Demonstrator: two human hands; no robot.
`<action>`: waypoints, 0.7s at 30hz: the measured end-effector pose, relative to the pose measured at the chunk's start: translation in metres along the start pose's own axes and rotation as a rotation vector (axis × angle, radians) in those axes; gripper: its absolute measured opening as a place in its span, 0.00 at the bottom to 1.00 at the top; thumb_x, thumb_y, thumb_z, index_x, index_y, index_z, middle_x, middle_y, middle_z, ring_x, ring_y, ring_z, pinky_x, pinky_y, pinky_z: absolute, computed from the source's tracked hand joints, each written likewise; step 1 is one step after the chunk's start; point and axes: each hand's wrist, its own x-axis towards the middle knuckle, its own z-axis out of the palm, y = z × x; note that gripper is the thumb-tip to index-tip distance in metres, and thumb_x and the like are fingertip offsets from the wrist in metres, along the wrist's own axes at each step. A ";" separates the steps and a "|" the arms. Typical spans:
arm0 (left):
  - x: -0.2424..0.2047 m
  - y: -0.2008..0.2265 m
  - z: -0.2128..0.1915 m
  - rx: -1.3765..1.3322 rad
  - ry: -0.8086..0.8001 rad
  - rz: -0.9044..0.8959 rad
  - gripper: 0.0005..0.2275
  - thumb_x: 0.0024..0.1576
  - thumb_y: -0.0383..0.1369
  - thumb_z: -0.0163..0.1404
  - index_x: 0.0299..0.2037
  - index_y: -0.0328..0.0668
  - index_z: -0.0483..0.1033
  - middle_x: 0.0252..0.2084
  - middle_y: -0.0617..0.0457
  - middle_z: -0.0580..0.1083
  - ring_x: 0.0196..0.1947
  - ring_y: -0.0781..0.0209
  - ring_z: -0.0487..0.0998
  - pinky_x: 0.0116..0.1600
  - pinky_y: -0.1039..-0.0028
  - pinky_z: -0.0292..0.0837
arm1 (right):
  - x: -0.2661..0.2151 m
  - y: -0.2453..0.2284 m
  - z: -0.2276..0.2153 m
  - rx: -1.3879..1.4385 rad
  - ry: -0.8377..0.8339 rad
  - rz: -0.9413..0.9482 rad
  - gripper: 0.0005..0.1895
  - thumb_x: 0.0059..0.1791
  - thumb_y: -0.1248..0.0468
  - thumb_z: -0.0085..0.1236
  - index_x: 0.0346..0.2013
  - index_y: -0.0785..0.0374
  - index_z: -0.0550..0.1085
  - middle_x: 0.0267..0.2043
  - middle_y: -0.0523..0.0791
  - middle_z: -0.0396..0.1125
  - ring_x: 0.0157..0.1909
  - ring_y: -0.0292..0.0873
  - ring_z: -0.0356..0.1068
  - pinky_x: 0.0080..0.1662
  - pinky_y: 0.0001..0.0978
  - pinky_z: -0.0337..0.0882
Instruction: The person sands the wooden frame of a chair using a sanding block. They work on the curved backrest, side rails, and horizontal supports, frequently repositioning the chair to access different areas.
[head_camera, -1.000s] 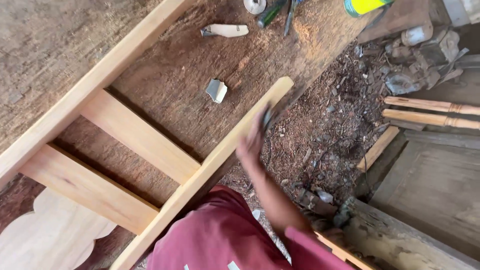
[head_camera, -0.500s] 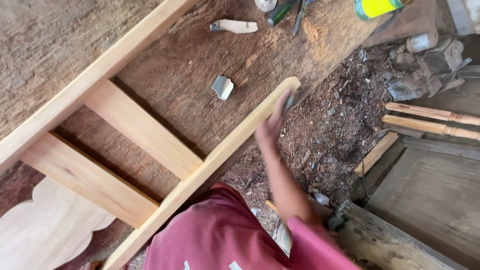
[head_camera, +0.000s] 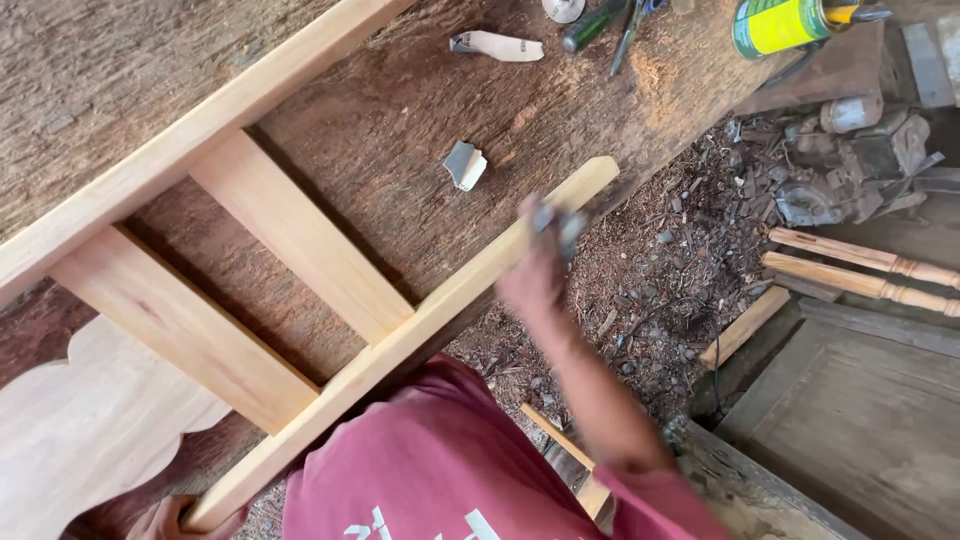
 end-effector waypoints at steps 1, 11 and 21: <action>0.000 0.005 -0.006 0.002 -0.001 -0.006 0.22 0.30 0.47 0.68 0.23 0.43 0.71 0.22 0.48 0.69 0.26 0.51 0.69 0.41 0.65 0.65 | 0.033 0.029 -0.008 -0.002 -0.006 -0.003 0.53 0.39 0.88 0.48 0.76 0.64 0.43 0.74 0.60 0.42 0.76 0.75 0.28 0.39 0.28 0.83; 0.012 0.034 -0.039 0.546 -0.288 -0.147 0.29 0.32 0.70 0.56 0.34 0.64 0.74 0.33 0.65 0.77 0.39 0.65 0.82 0.42 0.67 0.77 | 0.007 0.027 0.027 -0.534 -0.381 -0.498 0.25 0.42 0.81 0.48 0.55 0.67 0.66 0.51 0.55 0.66 0.53 0.51 0.61 0.50 0.39 0.63; 0.015 0.028 -0.044 0.501 -0.501 -0.109 0.30 0.35 0.72 0.54 0.32 0.59 0.74 0.31 0.64 0.77 0.39 0.64 0.81 0.41 0.68 0.78 | 0.034 0.001 -0.013 -0.635 -0.320 -0.256 0.32 0.45 0.82 0.44 0.62 0.59 0.71 0.66 0.71 0.51 0.30 0.45 0.67 0.24 0.31 0.68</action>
